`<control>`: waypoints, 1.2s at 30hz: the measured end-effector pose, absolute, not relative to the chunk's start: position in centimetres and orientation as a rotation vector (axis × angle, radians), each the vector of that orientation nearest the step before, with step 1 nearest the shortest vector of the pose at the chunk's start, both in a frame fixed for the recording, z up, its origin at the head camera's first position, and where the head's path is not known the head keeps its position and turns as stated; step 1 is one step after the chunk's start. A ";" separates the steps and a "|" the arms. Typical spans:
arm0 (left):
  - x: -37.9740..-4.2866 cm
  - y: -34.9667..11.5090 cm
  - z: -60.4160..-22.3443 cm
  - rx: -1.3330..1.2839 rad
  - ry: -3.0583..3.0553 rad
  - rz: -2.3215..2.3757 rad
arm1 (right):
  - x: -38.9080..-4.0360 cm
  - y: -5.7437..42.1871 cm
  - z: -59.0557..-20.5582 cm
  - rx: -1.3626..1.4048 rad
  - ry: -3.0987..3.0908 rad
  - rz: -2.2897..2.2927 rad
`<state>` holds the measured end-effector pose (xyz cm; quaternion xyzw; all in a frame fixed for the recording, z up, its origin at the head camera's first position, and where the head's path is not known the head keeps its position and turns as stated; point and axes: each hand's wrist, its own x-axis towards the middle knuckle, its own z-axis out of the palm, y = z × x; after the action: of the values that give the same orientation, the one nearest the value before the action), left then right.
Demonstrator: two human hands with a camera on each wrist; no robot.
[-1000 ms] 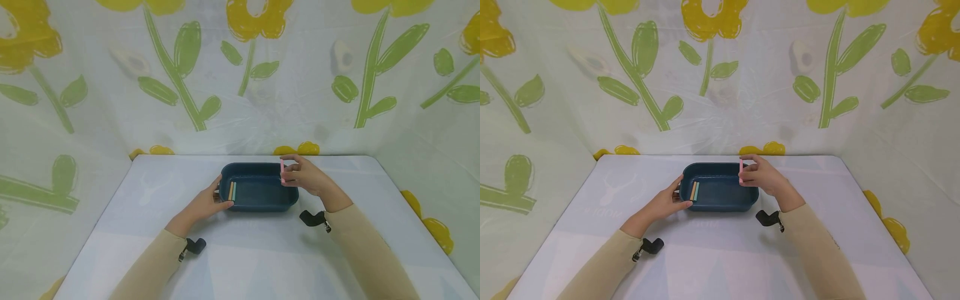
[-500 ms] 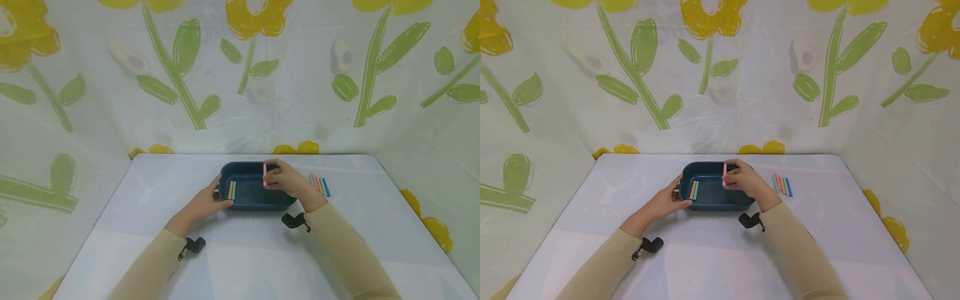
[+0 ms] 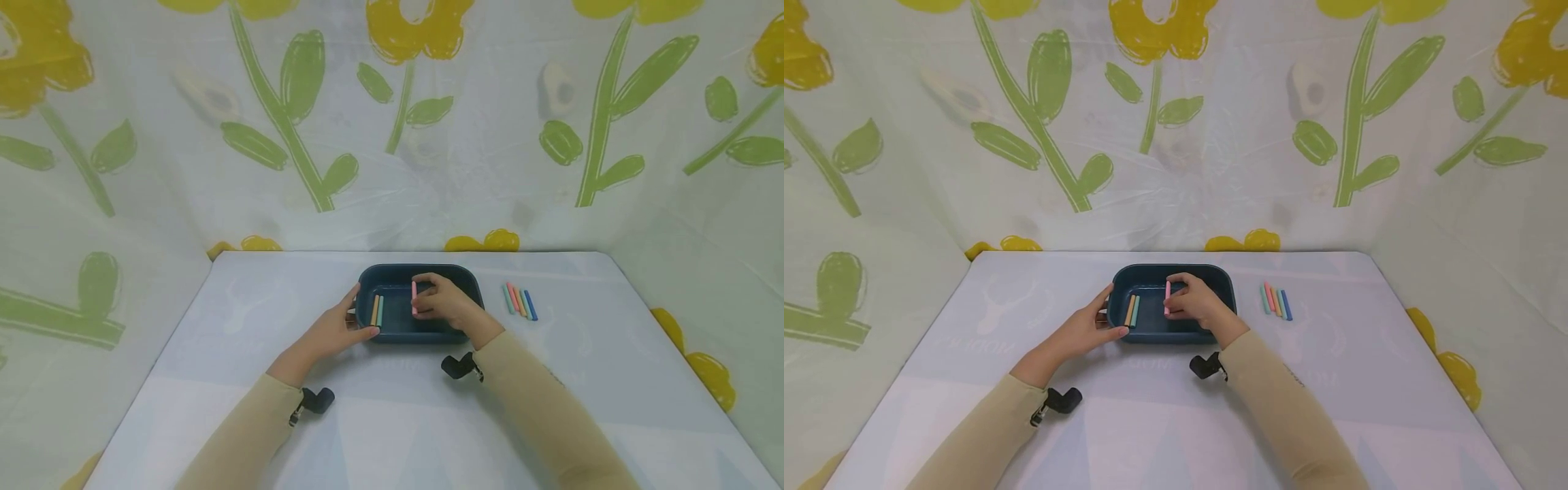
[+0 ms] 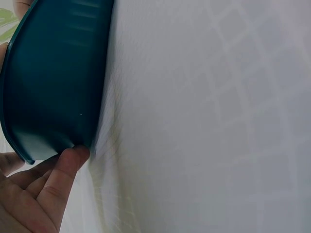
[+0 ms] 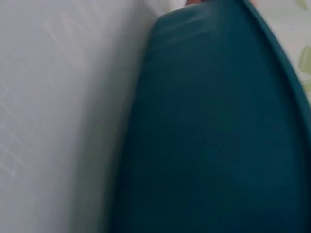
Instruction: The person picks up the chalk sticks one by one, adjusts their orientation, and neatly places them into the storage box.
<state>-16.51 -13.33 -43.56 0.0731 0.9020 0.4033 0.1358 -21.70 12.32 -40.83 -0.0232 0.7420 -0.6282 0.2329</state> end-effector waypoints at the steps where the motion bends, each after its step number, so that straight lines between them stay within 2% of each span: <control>1: -16.5 -13.3 -43.5 0.210 2.610 1.169 | -21.7 12.1 -41.0 -0.050 2.048 -1.714; 36: -16.7 -13.7 -43.9 0.236 2.593 1.205 | -22.5 8.3 -42.9 -0.037 2.265 -1.354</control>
<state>-16.66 -13.66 -43.91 0.0816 0.8954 0.4162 0.1357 -22.53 8.34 -42.88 -0.0135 0.8312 -0.4970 0.2488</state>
